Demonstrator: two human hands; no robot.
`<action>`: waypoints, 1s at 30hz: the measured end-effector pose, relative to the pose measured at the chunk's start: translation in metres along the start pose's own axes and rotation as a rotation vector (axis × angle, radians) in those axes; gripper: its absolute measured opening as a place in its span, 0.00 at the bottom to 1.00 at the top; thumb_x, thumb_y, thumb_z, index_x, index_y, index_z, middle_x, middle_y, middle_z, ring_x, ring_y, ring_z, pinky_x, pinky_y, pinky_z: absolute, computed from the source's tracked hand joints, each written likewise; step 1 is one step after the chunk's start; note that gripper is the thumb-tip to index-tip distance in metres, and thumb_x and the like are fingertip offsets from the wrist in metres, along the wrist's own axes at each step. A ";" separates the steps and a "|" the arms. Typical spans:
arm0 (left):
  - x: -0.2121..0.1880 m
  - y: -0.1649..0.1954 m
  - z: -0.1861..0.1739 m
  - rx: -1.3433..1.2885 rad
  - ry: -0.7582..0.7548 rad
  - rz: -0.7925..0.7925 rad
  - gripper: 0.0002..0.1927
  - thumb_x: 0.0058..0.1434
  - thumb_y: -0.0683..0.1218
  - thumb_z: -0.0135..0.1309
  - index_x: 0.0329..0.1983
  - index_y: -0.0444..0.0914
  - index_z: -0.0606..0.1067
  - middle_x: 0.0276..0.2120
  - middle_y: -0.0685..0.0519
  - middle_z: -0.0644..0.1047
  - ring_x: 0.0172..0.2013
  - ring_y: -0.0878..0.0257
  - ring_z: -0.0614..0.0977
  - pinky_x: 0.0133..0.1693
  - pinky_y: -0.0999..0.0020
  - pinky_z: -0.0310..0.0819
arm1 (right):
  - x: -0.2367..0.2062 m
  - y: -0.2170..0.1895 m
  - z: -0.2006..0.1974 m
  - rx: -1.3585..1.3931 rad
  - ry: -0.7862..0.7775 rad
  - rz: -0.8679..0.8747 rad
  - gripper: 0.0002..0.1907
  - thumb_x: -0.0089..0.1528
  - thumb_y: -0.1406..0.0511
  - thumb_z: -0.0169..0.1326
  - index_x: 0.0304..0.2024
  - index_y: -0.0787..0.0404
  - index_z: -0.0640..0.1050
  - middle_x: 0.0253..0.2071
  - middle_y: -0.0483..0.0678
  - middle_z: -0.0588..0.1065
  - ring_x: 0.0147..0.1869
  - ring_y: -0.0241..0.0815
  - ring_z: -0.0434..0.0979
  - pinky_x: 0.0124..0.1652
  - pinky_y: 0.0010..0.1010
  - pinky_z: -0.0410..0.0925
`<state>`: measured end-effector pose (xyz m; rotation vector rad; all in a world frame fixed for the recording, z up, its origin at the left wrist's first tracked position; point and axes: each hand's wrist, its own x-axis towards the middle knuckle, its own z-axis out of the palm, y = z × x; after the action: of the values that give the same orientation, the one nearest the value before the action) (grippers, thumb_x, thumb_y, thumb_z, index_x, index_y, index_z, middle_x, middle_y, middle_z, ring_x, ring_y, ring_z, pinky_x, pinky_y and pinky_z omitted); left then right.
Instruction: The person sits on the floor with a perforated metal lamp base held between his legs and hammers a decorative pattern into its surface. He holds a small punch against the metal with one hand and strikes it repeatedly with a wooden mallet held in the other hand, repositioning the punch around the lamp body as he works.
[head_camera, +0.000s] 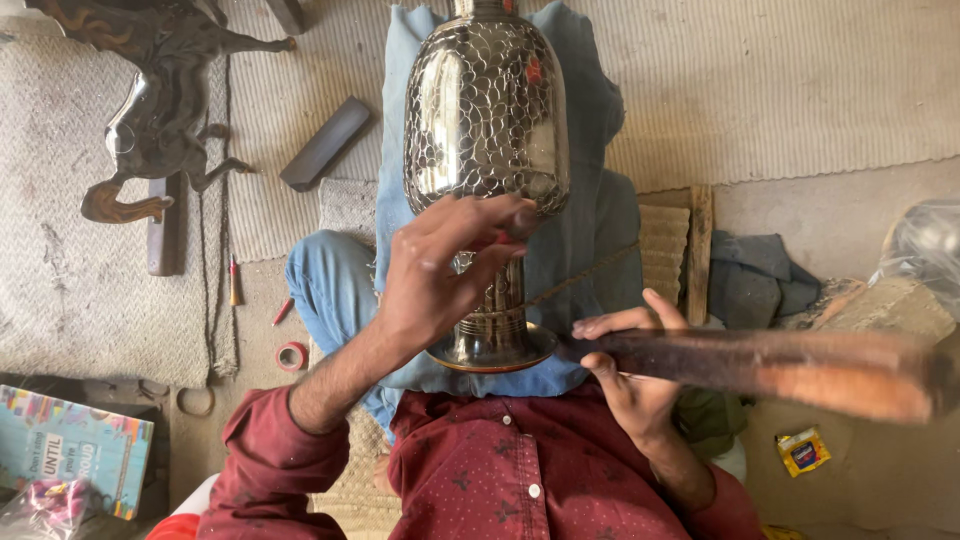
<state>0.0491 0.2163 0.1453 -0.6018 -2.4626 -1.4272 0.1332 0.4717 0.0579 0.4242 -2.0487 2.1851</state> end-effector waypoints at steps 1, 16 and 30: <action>0.003 0.002 0.003 0.038 -0.024 -0.013 0.24 0.60 0.35 0.65 0.58 0.42 0.74 0.48 0.54 0.83 0.41 0.61 0.85 0.43 0.70 0.84 | -0.001 -0.002 -0.007 0.016 0.025 0.033 0.42 0.68 0.63 0.62 0.73 0.66 0.52 0.42 0.51 0.75 0.48 0.46 0.81 0.56 0.37 0.75; 0.017 -0.001 0.021 0.142 -0.085 0.011 0.25 0.63 0.38 0.64 0.62 0.42 0.71 0.47 0.55 0.82 0.42 0.58 0.86 0.42 0.65 0.82 | 0.002 -0.002 -0.075 -0.295 0.116 0.304 0.25 0.62 0.70 0.64 0.56 0.70 0.67 0.35 0.47 0.77 0.39 0.36 0.80 0.43 0.27 0.74; 0.018 -0.012 0.023 0.274 -0.181 0.053 0.33 0.62 0.34 0.59 0.69 0.44 0.67 0.45 0.56 0.83 0.40 0.61 0.86 0.37 0.66 0.82 | 0.015 -0.006 -0.094 -0.369 0.077 0.135 0.26 0.70 0.68 0.67 0.59 0.70 0.65 0.41 0.52 0.77 0.43 0.38 0.79 0.48 0.26 0.74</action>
<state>0.0276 0.2353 0.1317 -0.7565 -2.6945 -1.0295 0.1090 0.5637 0.0631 0.1621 -2.4267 1.7913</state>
